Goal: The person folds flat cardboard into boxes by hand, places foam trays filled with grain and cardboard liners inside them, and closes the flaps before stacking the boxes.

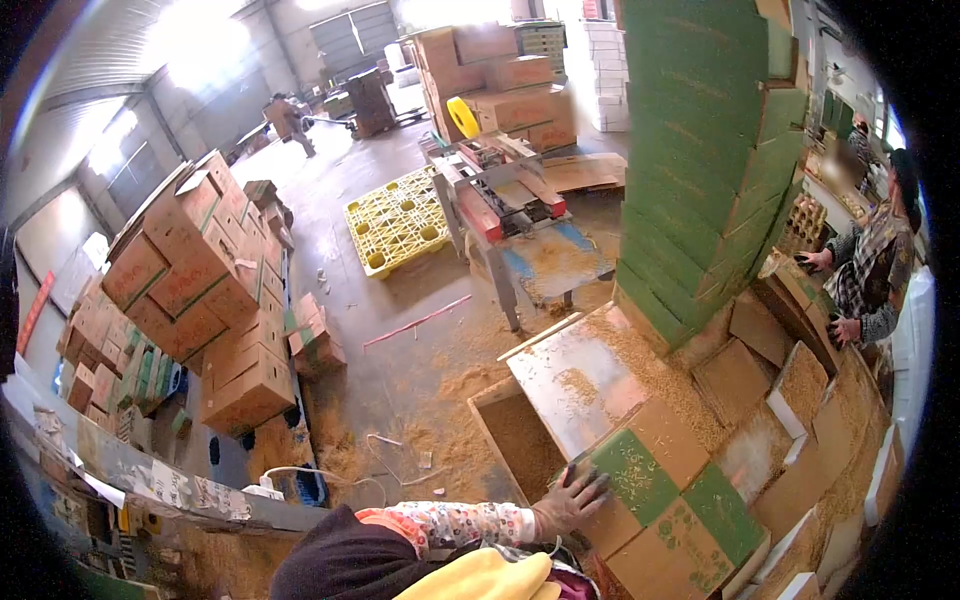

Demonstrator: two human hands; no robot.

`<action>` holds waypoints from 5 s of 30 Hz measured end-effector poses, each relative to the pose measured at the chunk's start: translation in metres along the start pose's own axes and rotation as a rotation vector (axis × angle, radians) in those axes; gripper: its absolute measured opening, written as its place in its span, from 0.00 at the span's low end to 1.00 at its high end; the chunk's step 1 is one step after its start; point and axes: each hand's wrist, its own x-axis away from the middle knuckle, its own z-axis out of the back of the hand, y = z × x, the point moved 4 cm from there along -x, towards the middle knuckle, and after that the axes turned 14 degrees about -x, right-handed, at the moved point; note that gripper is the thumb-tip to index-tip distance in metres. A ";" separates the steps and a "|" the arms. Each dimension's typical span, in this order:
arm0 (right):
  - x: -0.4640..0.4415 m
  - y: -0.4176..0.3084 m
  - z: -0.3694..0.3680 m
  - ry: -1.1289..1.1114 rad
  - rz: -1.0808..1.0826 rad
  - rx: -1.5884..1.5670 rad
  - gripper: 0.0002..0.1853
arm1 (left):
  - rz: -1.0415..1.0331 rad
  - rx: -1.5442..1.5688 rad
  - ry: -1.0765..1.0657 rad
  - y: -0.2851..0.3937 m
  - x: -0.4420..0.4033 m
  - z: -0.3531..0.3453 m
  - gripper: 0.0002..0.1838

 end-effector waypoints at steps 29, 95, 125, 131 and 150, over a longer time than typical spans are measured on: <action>0.039 -0.077 -0.089 -0.046 0.264 -0.316 0.37 | -0.857 1.526 -0.663 -0.119 0.054 0.198 0.28; 0.081 -0.190 -0.120 -0.309 0.302 -0.436 0.35 | -0.596 2.060 0.183 -0.148 -0.007 0.287 0.18; 0.036 0.000 -0.077 -0.113 0.213 -0.600 0.36 | -1.386 1.103 -0.818 0.060 -0.079 0.265 0.15; 0.012 0.006 -0.071 -0.154 0.237 -0.637 0.36 | -1.319 1.058 -0.776 0.088 -0.098 0.265 0.15; 0.002 0.043 -0.062 -0.147 0.285 -0.908 0.31 | -1.626 0.853 -1.095 0.132 -0.158 0.254 0.22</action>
